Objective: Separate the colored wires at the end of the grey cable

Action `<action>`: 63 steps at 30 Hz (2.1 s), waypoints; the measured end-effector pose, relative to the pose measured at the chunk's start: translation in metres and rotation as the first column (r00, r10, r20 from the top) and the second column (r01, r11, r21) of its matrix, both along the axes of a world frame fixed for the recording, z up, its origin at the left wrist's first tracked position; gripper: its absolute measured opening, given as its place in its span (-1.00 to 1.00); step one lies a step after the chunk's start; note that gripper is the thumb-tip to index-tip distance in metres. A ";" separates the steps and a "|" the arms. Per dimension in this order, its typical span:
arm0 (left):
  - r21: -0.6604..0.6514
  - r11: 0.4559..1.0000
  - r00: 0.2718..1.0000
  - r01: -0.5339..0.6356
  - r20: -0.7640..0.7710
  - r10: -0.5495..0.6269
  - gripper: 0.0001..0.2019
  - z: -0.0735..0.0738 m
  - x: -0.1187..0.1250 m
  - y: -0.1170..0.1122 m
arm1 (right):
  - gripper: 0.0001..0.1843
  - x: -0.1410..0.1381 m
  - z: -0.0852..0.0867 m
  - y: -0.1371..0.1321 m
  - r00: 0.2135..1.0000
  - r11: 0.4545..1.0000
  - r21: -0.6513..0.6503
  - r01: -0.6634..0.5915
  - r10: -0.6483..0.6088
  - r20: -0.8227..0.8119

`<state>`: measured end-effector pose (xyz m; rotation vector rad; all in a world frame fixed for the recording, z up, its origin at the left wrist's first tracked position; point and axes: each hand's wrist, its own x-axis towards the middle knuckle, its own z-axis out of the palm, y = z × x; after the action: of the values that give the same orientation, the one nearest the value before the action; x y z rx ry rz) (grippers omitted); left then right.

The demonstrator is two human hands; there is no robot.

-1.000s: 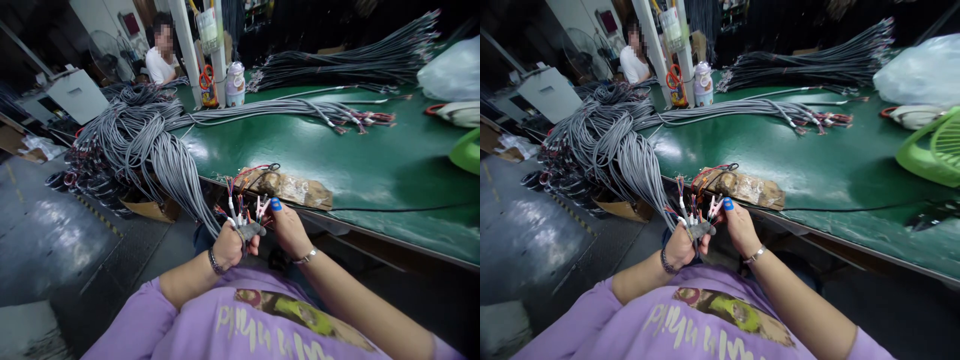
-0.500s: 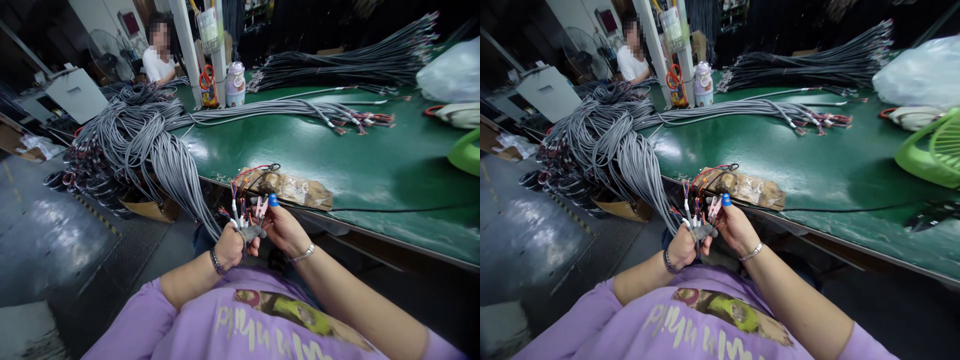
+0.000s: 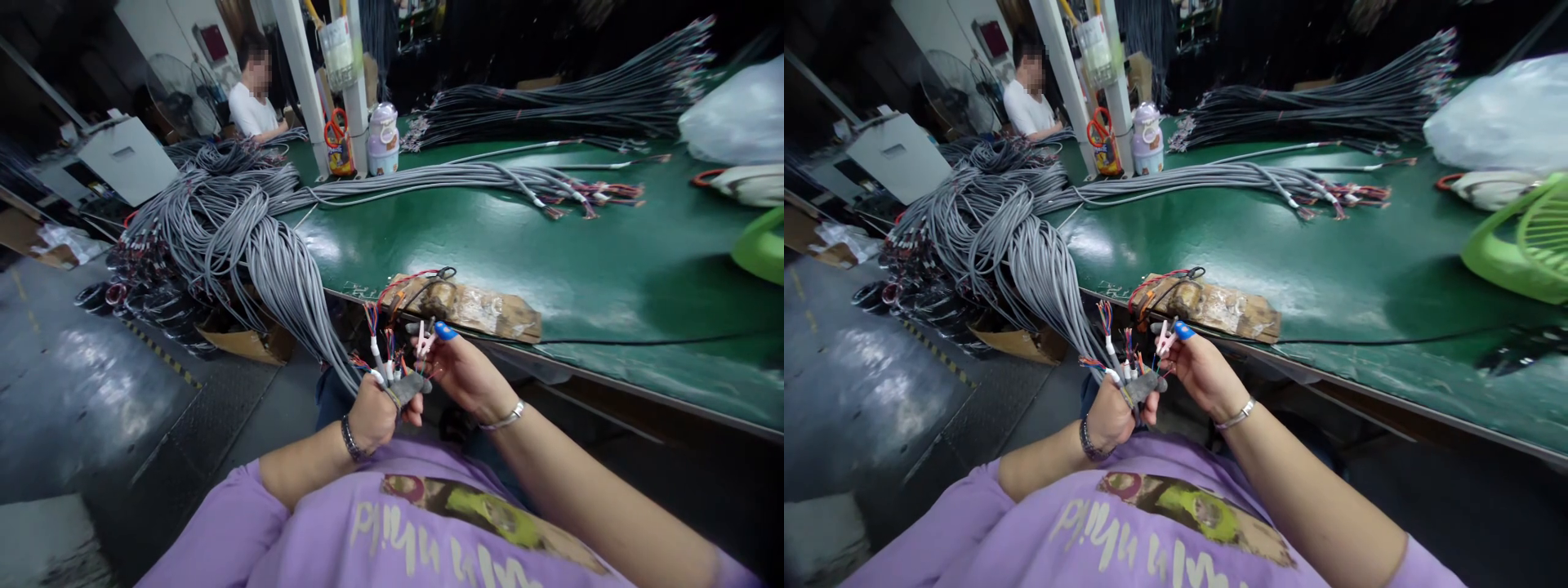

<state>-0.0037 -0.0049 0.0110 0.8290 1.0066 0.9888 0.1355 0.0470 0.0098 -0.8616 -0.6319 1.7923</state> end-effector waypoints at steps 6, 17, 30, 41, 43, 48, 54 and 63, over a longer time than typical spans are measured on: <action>-0.011 0.998 0.998 -0.069 -0.010 0.069 -0.51 0.002 0.005 0.005 | -0.49 0.000 -0.007 0.002 0.999 0.999 0.014 -0.041 0.041 0.014; -0.007 0.997 0.997 -0.078 -0.001 0.078 -0.57 -0.006 0.006 0.009 | -0.58 -0.010 -0.006 0.007 0.990 0.993 -0.069 0.091 -0.098 -0.105; 0.002 0.997 0.996 -0.083 0.011 0.083 -0.56 -0.005 0.000 0.002 | -0.52 -0.005 -0.001 0.000 0.984 0.992 -0.123 -0.015 -0.007 -0.176; 0.056 0.976 0.977 -0.211 0.034 0.209 -0.61 -0.005 0.005 0.002 | -0.59 0.001 -0.001 -0.001 0.996 0.994 -0.096 -0.052 0.045 -0.078; 0.054 0.976 0.977 -0.211 0.030 0.209 -0.63 -0.007 0.005 0.002 | -0.62 0.001 -0.001 -0.001 0.998 0.993 -0.114 -0.037 0.032 -0.046; 0.042 0.976 0.976 -0.215 0.032 0.214 -0.65 -0.009 0.006 0.004 | -0.68 0.003 -0.001 0.001 0.995 0.994 -0.105 -0.032 0.022 -0.095; 0.035 0.976 0.976 -0.216 0.019 0.215 -0.60 -0.009 0.009 0.006 | -0.74 0.003 -0.004 0.001 0.989 0.996 -0.071 -0.047 0.036 -0.144; 0.029 0.985 0.985 -0.169 -0.033 0.169 -0.65 -0.008 0.010 0.004 | -0.76 0.001 -0.008 0.002 0.988 0.999 -0.032 -0.014 0.009 -0.157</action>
<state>0.0063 -0.0006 0.0031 0.7947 1.1103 1.1371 0.1361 0.0490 0.0017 -0.7312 -0.5080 1.8644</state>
